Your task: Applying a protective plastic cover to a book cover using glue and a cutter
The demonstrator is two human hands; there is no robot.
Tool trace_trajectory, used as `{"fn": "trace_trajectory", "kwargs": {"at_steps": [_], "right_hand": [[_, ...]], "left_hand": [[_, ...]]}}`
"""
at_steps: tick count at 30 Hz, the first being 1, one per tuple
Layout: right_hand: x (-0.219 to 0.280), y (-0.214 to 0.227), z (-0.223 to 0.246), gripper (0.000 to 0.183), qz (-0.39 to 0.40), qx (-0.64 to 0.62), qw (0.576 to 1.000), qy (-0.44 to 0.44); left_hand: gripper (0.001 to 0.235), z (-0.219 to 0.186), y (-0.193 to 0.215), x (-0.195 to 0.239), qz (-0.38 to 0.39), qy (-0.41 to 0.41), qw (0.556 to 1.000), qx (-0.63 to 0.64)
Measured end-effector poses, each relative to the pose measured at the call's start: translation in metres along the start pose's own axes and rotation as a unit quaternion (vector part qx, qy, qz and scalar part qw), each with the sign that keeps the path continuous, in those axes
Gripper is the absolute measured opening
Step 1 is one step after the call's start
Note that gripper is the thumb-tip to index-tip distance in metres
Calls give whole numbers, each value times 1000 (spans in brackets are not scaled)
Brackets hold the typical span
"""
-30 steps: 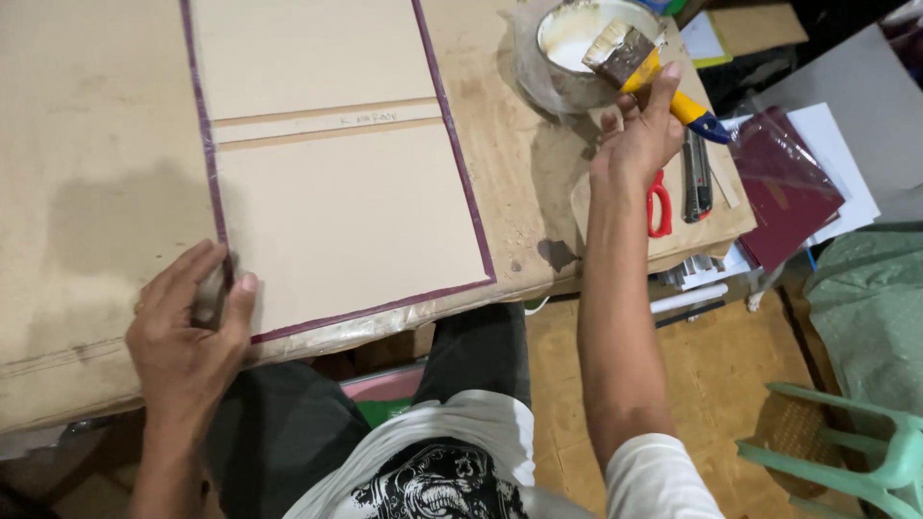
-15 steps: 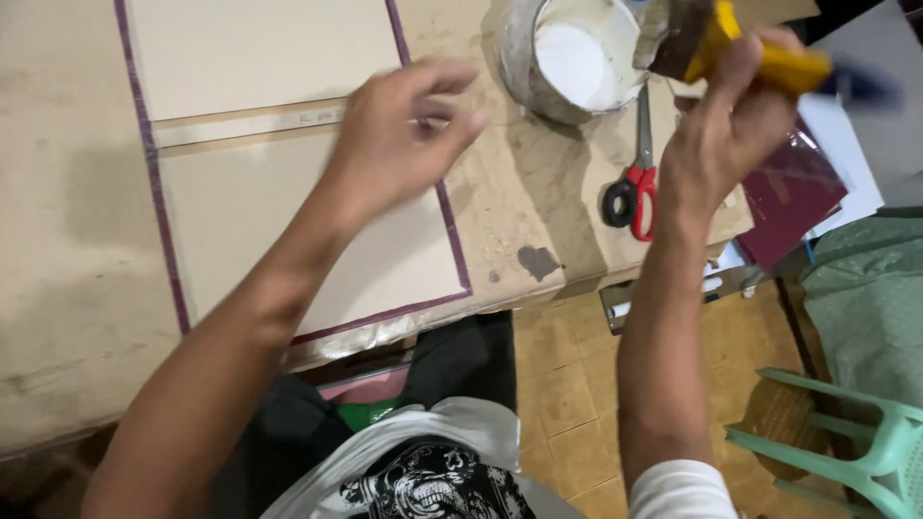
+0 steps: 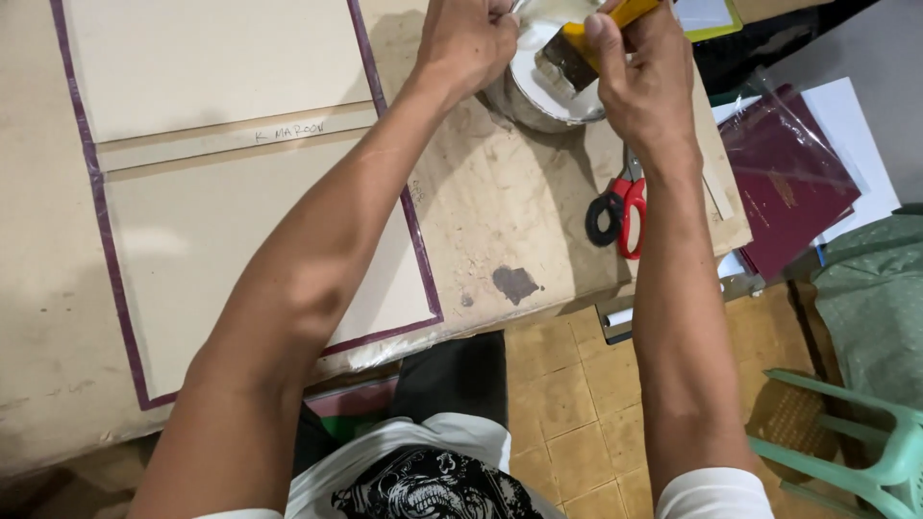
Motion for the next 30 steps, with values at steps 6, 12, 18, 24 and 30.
{"fn": "trace_trajectory", "kwargs": {"at_steps": [6, 12, 18, 24, 30], "right_hand": [[1, -3, -8, 37, 48, 56, 997, 1], [4, 35, -10, 37, -82, 97, 991, -36], [4, 34, 3, 17, -85, -53, 995, -27], [33, 44, 25, 30, 3, 97, 993, -71], [44, 62, 47, 10, 91, 119, 978, -147]], "left_hand": [[23, 10, -5, -21, 7, 112, 992, -60], [25, 15, -9, -20, 19, 135, 990, -25], [48, 22, -12, -29, 14, 16, 998, -53], [27, 43, -32, -27, -33, 10, 999, -8], [25, 38, -32, -35, -44, -19, 999, -21]]}}
Point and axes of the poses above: each hand's wrist, its own x-axis away from the middle knuckle, its own y-axis out of the back of the hand, z = x × y, the point moved 3 cm from there along -x, towards the middle knuckle, and after that the axes turned 7 degrees about x, right-handed, at the moved point
